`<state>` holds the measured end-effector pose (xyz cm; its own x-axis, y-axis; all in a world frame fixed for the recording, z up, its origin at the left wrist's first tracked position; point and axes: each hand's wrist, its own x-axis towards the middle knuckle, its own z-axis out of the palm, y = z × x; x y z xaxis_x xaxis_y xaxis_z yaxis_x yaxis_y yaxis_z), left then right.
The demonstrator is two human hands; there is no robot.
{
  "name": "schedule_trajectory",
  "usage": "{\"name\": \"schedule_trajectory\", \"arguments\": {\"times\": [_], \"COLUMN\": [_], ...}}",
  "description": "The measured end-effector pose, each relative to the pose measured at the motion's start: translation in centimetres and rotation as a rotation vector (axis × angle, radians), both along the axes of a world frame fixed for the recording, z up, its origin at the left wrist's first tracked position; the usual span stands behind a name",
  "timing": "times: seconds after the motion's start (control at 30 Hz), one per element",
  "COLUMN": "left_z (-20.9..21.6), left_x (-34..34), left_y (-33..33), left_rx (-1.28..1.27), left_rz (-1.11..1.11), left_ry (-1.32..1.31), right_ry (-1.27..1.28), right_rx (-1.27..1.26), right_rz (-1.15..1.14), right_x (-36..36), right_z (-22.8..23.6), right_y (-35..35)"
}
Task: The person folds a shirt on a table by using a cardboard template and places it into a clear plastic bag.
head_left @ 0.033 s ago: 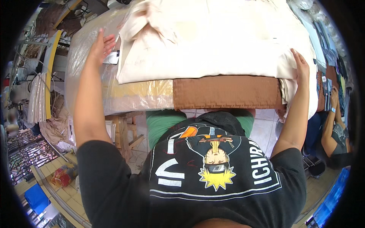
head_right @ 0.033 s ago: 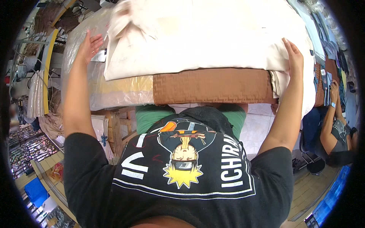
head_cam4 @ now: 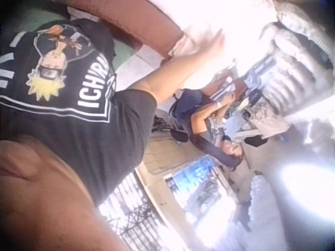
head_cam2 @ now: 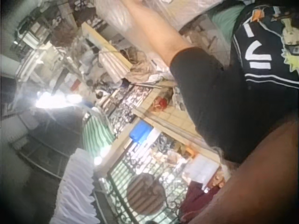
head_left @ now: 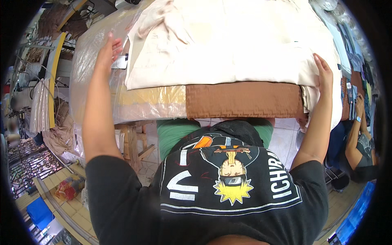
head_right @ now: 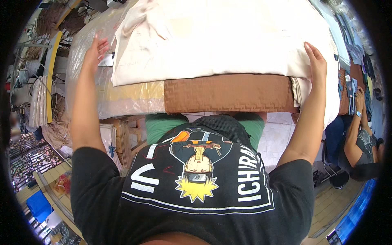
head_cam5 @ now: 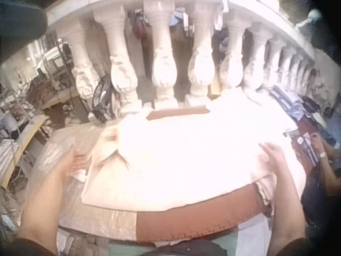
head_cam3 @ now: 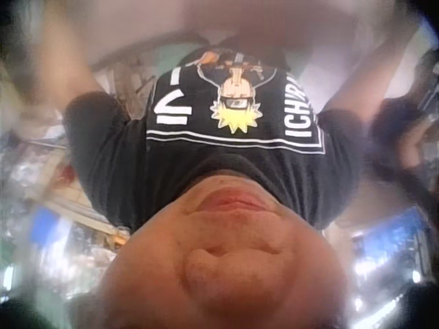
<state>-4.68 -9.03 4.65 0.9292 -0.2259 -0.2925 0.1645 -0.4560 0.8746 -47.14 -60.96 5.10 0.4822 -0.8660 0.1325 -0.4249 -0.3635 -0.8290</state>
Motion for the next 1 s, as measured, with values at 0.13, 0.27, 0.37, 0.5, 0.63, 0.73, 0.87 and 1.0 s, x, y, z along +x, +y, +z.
{"name": "schedule_trajectory", "arguments": {"times": [0.13, 0.27, 0.37, 0.5, 0.63, 0.73, 0.87, 1.0], "left_z": [-2.3, -3.1, -0.9, -0.8, -0.3, -0.7, 0.2, 1.7], "left_x": [-7.7, -12.3, -14.2, -15.3, -14.5, -12.5, -12.2, -11.7], "left_y": [0.9, -1.1, -6.2, -14.2, -18.2, -18.7, -19.2, -20.1], "left_rx": [0.313, 0.510, 0.441, 0.371, 0.458, 0.415, 0.543, 0.615], "left_rz": [-0.113, -0.203, -0.353, -0.689, -0.914, -0.910, -0.929, -1.002], "left_ry": [-0.343, -0.757, -0.995, -1.097, -0.776, -0.573, -0.635, -0.661], "right_ry": [-0.033, 0.052, 0.046, 0.026, 0.191, 0.093, 0.379, 0.263], "right_rx": [0.083, 0.098, 0.127, 0.237, -0.196, -0.122, -0.157, -0.522], "right_rz": [-0.004, -0.097, -0.136, -0.165, -0.146, -0.151, -0.176, 0.118], "right_x": [-1.5, -2.5, -3.4, -2.9, -2.5, -3.9, -3.6, -1.1], "right_z": [-0.5, 0.2, 0.0, 0.1, -0.5, -0.2, 1.8, 3.0], "right_y": [0.9, 1.1, 0.4, 1.2, 1.4, 0.7, 1.6, 1.0]}}
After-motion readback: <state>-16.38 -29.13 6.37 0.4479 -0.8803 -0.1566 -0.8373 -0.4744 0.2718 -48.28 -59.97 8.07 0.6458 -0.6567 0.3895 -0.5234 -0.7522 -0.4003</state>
